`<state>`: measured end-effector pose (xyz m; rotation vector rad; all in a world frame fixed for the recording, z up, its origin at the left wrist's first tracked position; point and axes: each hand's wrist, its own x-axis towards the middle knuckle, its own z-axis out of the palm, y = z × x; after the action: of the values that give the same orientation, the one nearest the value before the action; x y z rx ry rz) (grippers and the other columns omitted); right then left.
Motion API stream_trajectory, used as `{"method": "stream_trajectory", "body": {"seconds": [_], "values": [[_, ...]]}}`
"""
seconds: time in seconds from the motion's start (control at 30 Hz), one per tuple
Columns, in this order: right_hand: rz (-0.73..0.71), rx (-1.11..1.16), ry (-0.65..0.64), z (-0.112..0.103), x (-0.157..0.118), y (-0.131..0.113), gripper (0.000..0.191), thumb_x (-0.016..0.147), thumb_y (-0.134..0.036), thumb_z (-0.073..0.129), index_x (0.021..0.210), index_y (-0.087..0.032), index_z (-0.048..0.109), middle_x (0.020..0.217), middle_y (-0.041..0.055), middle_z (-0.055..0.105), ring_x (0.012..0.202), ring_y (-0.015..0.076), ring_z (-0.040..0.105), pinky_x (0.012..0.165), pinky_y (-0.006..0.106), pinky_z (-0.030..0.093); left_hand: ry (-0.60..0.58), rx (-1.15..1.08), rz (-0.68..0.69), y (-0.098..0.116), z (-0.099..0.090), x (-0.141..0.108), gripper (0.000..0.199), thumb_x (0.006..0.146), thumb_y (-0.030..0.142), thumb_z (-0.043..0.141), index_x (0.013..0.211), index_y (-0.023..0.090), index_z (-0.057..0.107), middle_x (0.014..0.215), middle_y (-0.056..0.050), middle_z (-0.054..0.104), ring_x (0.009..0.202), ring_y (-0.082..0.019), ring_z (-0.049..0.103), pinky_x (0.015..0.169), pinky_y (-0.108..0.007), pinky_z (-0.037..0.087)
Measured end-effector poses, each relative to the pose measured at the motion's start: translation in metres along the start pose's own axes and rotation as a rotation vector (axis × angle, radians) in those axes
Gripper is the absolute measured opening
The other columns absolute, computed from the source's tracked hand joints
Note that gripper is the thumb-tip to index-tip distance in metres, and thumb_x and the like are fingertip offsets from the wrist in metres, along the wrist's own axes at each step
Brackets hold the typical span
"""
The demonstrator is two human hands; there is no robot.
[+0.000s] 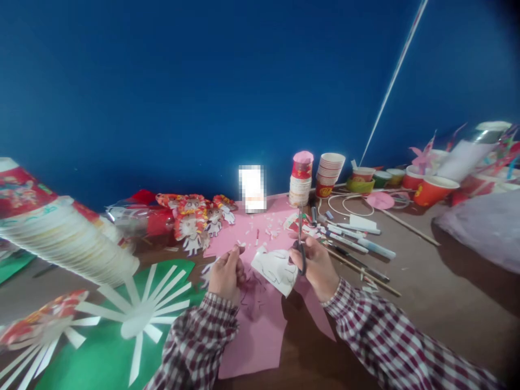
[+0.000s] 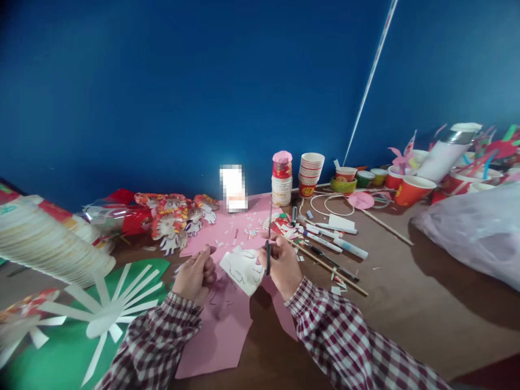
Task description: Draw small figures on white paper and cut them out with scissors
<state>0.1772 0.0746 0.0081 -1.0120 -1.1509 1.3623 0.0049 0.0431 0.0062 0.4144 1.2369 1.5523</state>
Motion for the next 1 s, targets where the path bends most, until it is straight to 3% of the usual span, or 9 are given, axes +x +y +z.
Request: {"method": "stream_trajectory", "body": {"seconds": [0.07, 0.13, 0.23, 0.47, 0.73, 0.87, 1.0], "values": [[0.0, 0.0, 0.036, 0.001, -0.001, -0.001, 0.034, 0.063, -0.017, 0.063, 0.095, -0.018, 0.053, 0.058, -0.0061, 0.054, 0.05, 0.01, 0.053, 0.044, 0.019, 0.04, -0.01, -0.042, -0.049, 0.0, 0.003, -0.004, 0.048, 0.063, 0.061, 0.061, 0.055, 0.016, 0.047, 0.036, 0.008, 0.034, 0.03, -0.004, 0.028, 0.03, -0.016, 0.021], [-0.001, 0.007, 0.051, 0.003, -0.002, -0.001, 0.034, 0.064, -0.018, 0.063, 0.096, -0.018, 0.053, 0.056, -0.0065, 0.053, 0.049, 0.0096, 0.051, 0.042, 0.018, 0.038, -0.051, -0.094, -0.095, 0.0, 0.009, -0.012, 0.052, 0.061, 0.066, 0.058, 0.062, 0.015, 0.052, 0.046, 0.004, 0.048, 0.038, -0.006, 0.043, 0.036, -0.018, 0.035], [-0.01, 0.02, 0.062, 0.005, -0.004, 0.001, 0.034, 0.064, -0.019, 0.064, 0.096, -0.018, 0.053, 0.055, -0.0066, 0.053, 0.049, 0.0091, 0.05, 0.042, 0.018, 0.038, -0.16, -0.088, -0.068, -0.003, 0.015, -0.021, 0.048, 0.06, 0.049, 0.071, 0.09, 0.014, 0.059, 0.073, -0.003, 0.063, 0.062, -0.013, 0.06, 0.053, -0.022, 0.048], [-0.094, -0.026, 0.083, 0.008, -0.008, 0.007, 0.034, 0.062, -0.014, 0.065, 0.094, -0.018, 0.054, 0.063, -0.0055, 0.055, 0.054, 0.0093, 0.052, 0.05, 0.019, 0.044, -0.319, -0.086, -0.189, -0.016, 0.017, -0.026, 0.037, 0.066, 0.027, 0.071, 0.096, 0.009, 0.06, 0.083, -0.011, 0.067, 0.067, -0.017, 0.063, 0.059, -0.027, 0.051], [-0.105, -0.031, 0.031, 0.012, -0.011, 0.009, 0.035, 0.064, -0.017, 0.066, 0.096, -0.019, 0.053, 0.064, -0.0053, 0.055, 0.052, 0.0101, 0.053, 0.05, 0.022, 0.046, -0.213, -0.052, -0.233, -0.019, 0.019, -0.025, 0.04, 0.058, 0.027, 0.075, 0.09, 0.008, 0.062, 0.078, -0.012, 0.069, 0.062, -0.022, 0.064, 0.051, -0.029, 0.05], [-0.117, -0.026, 0.024, 0.012, -0.012, 0.012, 0.036, 0.065, -0.017, 0.066, 0.097, -0.021, 0.053, 0.067, -0.005, 0.055, 0.054, 0.0102, 0.054, 0.049, 0.021, 0.046, -0.218, -0.087, -0.216, -0.02, 0.019, -0.024, 0.039, 0.055, 0.025, 0.077, 0.087, 0.008, 0.063, 0.079, -0.012, 0.07, 0.068, -0.023, 0.065, 0.06, -0.033, 0.053], [-0.124, -0.042, 0.04, 0.012, -0.012, 0.012, 0.035, 0.065, -0.015, 0.066, 0.097, -0.021, 0.053, 0.068, -0.0046, 0.056, 0.054, 0.0103, 0.054, 0.049, 0.021, 0.046, -0.231, -0.051, -0.221, -0.022, 0.018, -0.022, 0.039, 0.057, 0.028, 0.075, 0.088, 0.008, 0.062, 0.071, -0.011, 0.069, 0.055, -0.02, 0.063, 0.048, -0.028, 0.048]]}}
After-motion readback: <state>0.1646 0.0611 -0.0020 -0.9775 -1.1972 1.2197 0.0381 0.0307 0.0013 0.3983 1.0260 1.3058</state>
